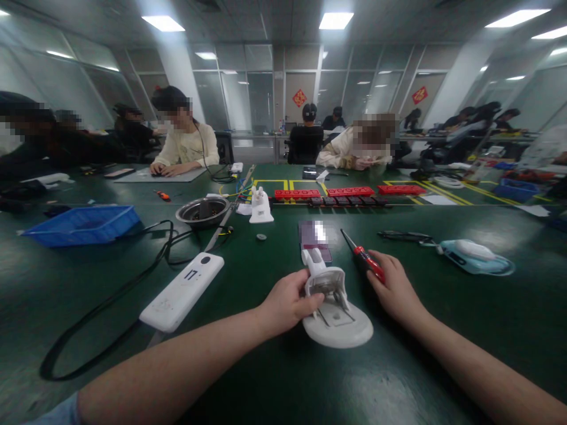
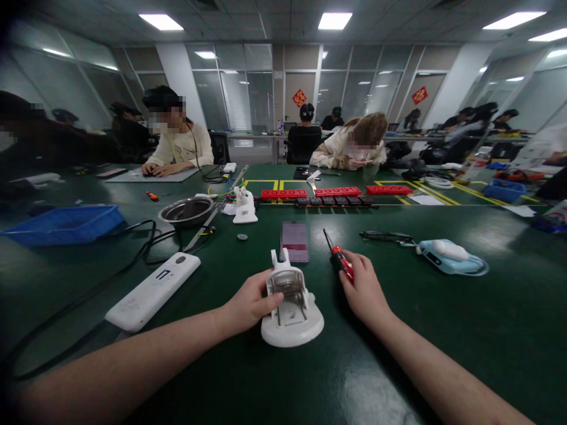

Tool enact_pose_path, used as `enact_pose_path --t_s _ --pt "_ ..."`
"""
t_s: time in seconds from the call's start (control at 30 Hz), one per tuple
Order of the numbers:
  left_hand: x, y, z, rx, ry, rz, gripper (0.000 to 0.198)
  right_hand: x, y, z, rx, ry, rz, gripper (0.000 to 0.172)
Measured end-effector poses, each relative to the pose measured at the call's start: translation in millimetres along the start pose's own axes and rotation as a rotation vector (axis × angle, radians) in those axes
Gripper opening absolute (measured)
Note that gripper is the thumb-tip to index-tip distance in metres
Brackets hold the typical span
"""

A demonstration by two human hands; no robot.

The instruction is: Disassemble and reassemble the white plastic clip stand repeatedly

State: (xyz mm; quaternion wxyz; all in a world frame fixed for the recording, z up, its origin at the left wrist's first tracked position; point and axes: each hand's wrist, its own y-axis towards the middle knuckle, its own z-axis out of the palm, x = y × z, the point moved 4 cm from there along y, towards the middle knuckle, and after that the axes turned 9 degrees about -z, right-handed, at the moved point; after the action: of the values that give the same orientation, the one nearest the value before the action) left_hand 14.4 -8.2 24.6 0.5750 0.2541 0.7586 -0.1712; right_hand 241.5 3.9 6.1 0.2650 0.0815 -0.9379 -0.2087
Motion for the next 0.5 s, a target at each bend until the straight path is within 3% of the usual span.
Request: enact_pose_path --t_s 0.13,0.3,0.5 --pt "1 2 -5.5 -0.037 0.268 0.0 0.03 4 11 9 0.019 -0.056 0.008 0.063" --pt "2 5 -7.1 0.008 0.485 0.067 0.041 9 33 24 0.008 -0.058 -0.012 0.061" --pt "6 7 -3.5 0.104 0.522 0.15 0.063 30 24 1 -0.091 0.06 -0.001 0.048"
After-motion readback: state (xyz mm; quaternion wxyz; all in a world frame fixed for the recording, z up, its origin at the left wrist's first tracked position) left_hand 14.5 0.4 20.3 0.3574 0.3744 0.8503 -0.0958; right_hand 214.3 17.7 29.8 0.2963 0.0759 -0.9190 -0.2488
